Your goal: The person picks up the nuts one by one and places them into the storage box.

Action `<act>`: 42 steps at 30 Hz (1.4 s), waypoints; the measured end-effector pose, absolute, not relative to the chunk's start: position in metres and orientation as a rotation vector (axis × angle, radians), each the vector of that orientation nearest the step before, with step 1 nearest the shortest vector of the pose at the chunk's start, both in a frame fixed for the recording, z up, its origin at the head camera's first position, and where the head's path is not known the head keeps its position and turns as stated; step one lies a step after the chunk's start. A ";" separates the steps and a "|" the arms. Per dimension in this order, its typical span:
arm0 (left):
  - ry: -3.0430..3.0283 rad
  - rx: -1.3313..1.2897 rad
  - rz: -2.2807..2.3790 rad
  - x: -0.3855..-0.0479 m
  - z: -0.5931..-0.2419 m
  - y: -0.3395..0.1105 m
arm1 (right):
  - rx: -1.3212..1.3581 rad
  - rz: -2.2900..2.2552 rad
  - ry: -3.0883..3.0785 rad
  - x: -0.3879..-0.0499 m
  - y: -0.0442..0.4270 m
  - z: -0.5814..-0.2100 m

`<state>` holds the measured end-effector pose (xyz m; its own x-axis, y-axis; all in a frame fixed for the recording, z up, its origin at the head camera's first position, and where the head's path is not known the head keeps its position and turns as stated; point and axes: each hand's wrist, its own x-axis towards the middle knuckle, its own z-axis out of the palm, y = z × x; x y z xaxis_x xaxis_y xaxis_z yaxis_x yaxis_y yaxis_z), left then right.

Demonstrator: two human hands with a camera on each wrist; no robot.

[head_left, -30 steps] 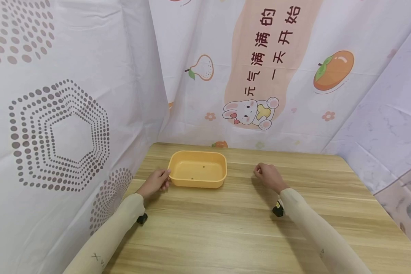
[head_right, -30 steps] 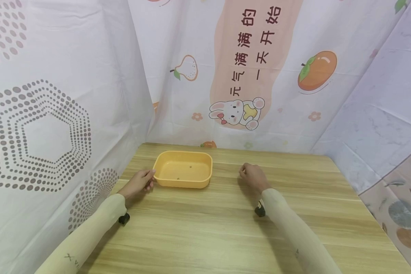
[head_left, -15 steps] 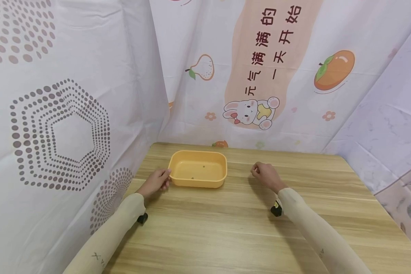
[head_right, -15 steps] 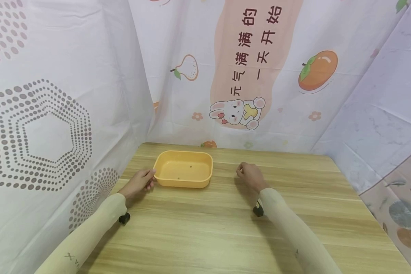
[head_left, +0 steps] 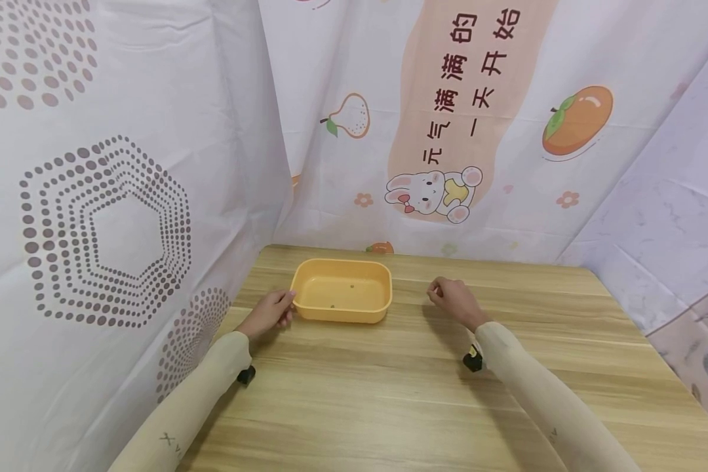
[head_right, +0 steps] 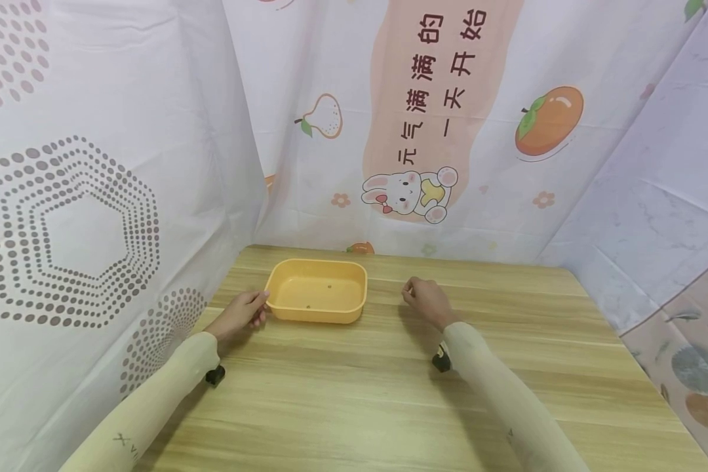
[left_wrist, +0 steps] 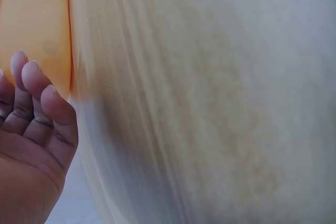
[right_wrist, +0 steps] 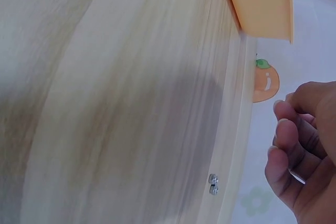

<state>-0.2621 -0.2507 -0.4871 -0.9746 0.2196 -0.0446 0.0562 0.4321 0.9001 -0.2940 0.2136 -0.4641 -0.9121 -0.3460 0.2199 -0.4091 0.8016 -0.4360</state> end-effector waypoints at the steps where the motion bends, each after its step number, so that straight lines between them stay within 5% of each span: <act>1: 2.523 0.244 1.577 -0.262 -0.487 -0.251 | 0.597 0.741 -2.860 -0.294 0.212 -0.463; 42: 2.526 0.239 1.585 -0.263 -0.490 -0.251 | 0.669 0.782 -2.846 -0.293 0.175 -0.456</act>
